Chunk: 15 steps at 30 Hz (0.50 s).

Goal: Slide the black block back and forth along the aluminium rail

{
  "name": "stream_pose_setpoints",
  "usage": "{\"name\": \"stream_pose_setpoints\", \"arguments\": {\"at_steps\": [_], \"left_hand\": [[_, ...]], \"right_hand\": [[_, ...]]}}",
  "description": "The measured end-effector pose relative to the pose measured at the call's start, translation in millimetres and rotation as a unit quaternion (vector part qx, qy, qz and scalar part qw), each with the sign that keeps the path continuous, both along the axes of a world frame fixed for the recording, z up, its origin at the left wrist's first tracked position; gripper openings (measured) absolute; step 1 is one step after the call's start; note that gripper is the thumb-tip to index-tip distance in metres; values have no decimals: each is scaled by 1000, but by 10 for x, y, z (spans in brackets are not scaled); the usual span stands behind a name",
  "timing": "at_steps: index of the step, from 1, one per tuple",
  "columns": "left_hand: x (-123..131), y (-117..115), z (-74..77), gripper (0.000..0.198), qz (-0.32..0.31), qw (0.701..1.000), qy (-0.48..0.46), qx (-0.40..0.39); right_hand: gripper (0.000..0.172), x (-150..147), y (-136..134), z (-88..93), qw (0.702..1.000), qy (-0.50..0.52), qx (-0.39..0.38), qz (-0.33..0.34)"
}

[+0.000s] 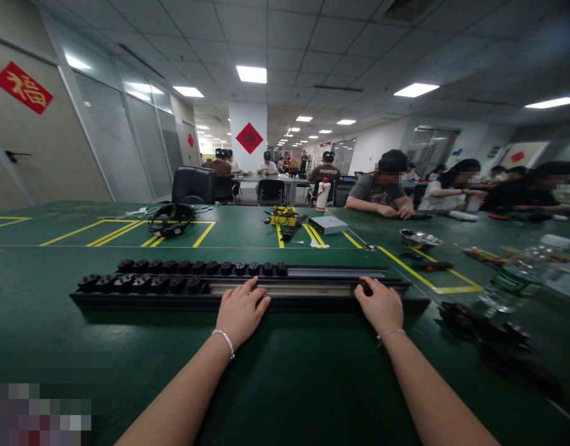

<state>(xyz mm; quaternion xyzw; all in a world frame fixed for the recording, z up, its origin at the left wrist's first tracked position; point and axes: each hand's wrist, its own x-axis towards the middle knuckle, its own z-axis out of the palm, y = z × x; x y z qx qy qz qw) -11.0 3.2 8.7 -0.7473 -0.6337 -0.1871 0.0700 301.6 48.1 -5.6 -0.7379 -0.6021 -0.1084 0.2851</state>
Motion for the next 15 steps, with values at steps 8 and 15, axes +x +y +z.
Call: {"name": "stream_pose_setpoints", "arguments": {"at_steps": [8,15], "left_hand": [[-11,9,-14,39,-5,1000,4,7],[-18,20,-39,40,-4,1000,10,11]], "right_hand": [[39,14,24,-38,1000,-2,15,-1],[39,19,38,-56,1000,-3,29,-6]]}}
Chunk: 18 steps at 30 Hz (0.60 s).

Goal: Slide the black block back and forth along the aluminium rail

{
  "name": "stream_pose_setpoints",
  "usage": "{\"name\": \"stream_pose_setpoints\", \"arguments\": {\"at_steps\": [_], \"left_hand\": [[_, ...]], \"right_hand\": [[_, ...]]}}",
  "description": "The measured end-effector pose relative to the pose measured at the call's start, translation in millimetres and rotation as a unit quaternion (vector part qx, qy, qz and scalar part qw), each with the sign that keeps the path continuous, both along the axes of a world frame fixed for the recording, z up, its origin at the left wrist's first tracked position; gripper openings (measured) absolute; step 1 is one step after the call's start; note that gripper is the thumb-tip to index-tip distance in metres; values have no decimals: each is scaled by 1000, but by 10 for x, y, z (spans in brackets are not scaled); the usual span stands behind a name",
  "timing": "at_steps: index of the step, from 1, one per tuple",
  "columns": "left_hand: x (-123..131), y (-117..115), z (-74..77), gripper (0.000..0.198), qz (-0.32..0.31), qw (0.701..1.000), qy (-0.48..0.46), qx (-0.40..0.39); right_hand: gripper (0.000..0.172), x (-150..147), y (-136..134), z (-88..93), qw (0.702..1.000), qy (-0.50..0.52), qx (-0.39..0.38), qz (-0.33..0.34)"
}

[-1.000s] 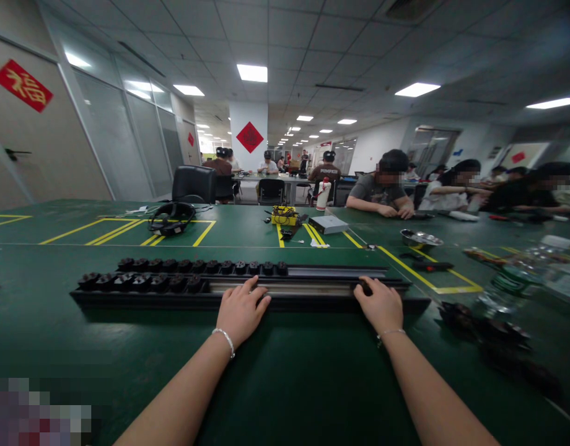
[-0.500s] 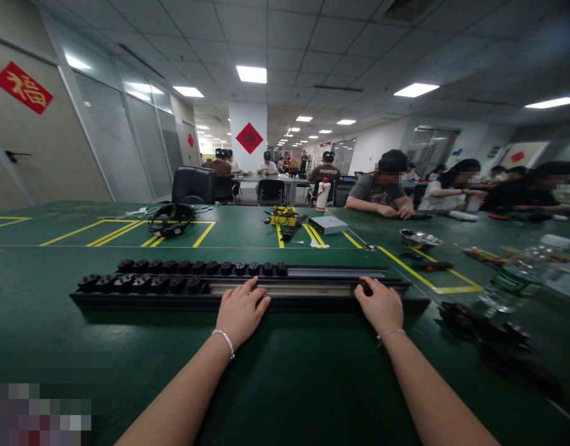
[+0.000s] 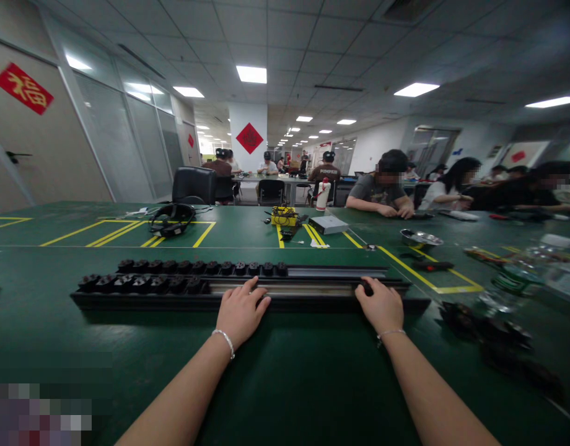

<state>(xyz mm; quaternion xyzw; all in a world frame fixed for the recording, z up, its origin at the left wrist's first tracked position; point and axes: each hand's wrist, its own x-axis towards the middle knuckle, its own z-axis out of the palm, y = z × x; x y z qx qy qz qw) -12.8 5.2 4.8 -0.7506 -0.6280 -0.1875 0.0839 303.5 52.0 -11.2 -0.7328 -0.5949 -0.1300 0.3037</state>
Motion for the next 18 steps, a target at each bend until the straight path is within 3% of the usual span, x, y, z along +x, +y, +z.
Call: {"name": "stream_pose_setpoints", "arguments": {"at_steps": [18], "left_hand": [[5,-8,27,38,2,1000,-6,-6]], "right_hand": [[41,-10,-27,65,1000,8,-23,1]]}}
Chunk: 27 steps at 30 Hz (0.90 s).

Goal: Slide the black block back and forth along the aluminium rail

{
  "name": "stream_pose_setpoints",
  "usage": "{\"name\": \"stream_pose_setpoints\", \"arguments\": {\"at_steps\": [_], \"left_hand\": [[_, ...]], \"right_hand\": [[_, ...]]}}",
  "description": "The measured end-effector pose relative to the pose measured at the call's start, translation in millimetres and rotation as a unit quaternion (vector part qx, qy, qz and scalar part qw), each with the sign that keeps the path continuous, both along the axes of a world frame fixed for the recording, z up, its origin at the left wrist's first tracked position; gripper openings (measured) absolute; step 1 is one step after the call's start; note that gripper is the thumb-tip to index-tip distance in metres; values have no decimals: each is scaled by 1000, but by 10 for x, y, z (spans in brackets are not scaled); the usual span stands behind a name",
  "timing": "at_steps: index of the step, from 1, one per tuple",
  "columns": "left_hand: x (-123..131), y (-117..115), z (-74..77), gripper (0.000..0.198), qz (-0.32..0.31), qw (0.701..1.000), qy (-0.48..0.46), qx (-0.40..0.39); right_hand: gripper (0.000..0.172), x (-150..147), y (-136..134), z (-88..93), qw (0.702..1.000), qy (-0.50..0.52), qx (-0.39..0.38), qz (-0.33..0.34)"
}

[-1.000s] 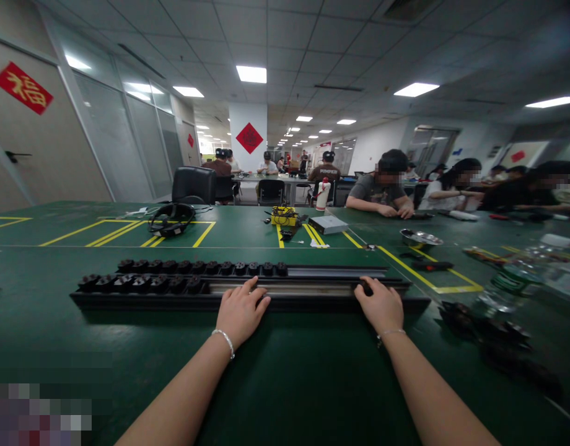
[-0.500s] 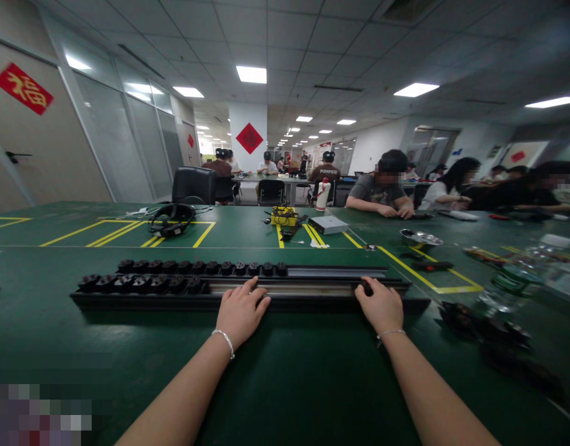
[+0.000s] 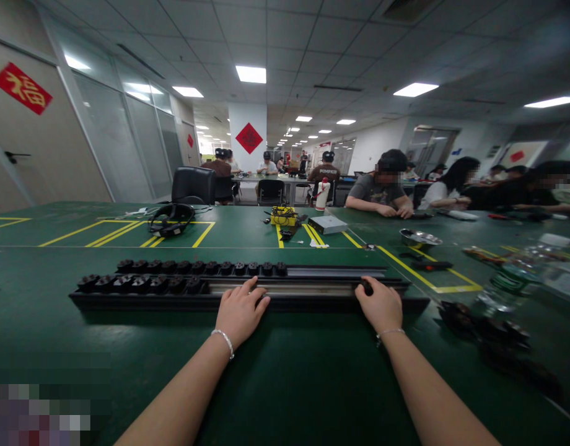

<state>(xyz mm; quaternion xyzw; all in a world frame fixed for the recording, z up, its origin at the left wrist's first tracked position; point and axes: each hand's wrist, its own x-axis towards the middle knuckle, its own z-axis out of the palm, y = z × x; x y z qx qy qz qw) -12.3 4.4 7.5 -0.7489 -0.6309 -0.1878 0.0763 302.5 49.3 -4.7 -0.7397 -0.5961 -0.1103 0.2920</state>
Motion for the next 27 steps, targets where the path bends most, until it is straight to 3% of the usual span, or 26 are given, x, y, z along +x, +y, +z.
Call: {"name": "stream_pose_setpoints", "arguments": {"at_steps": [27], "left_hand": [[6,-6,5,38,1,1000,-3,-2]], "right_hand": [[41,-14,-31,8,1000,-5,2,-17]]}}
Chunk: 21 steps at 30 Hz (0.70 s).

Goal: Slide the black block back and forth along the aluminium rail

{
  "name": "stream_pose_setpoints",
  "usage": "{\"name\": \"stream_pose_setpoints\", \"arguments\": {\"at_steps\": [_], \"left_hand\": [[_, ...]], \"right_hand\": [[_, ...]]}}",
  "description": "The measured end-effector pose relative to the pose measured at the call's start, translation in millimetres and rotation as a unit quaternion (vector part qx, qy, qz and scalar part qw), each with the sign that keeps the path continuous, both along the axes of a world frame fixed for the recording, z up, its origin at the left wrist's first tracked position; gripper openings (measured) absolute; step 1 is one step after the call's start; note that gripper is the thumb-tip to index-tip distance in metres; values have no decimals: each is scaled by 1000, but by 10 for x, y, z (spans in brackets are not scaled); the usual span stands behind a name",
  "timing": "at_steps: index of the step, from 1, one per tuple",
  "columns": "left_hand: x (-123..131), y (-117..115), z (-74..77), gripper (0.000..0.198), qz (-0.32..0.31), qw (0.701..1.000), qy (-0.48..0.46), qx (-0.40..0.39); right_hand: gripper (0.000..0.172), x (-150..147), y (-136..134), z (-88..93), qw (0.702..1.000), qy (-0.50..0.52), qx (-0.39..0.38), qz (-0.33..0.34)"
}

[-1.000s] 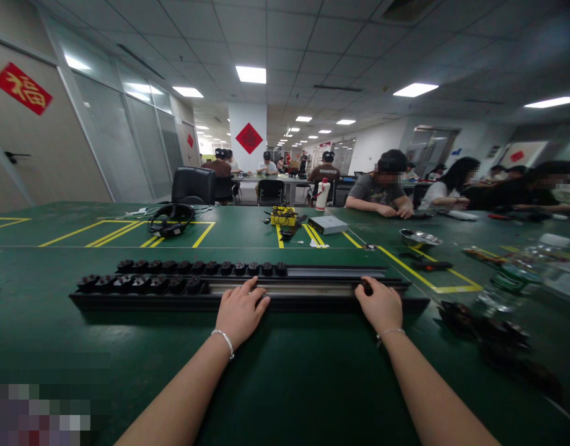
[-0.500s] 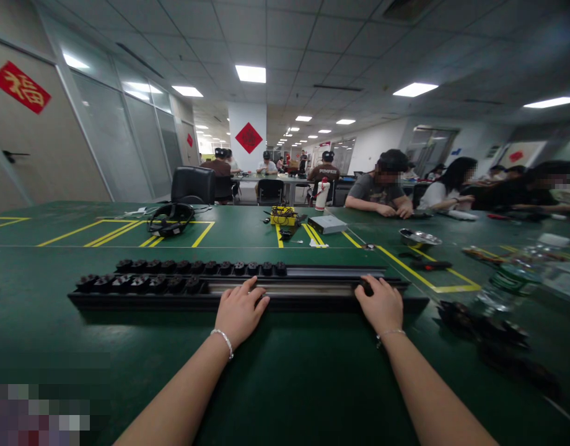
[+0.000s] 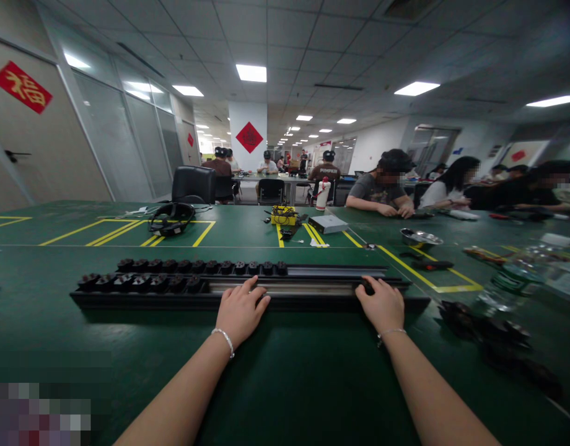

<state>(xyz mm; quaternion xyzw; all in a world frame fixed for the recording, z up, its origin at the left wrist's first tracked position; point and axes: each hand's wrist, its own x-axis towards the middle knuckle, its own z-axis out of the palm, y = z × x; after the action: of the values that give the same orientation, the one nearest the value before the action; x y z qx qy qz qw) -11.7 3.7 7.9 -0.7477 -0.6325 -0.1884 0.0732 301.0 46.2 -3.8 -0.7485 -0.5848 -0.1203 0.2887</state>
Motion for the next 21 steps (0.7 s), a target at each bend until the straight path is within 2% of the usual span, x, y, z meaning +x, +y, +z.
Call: {"name": "stream_pose_setpoints", "arguments": {"at_steps": [21], "left_hand": [[4,2,-4,39,-2,1000,6,-2]], "right_hand": [[40,51,37,-16,1000,4,6,3]]}}
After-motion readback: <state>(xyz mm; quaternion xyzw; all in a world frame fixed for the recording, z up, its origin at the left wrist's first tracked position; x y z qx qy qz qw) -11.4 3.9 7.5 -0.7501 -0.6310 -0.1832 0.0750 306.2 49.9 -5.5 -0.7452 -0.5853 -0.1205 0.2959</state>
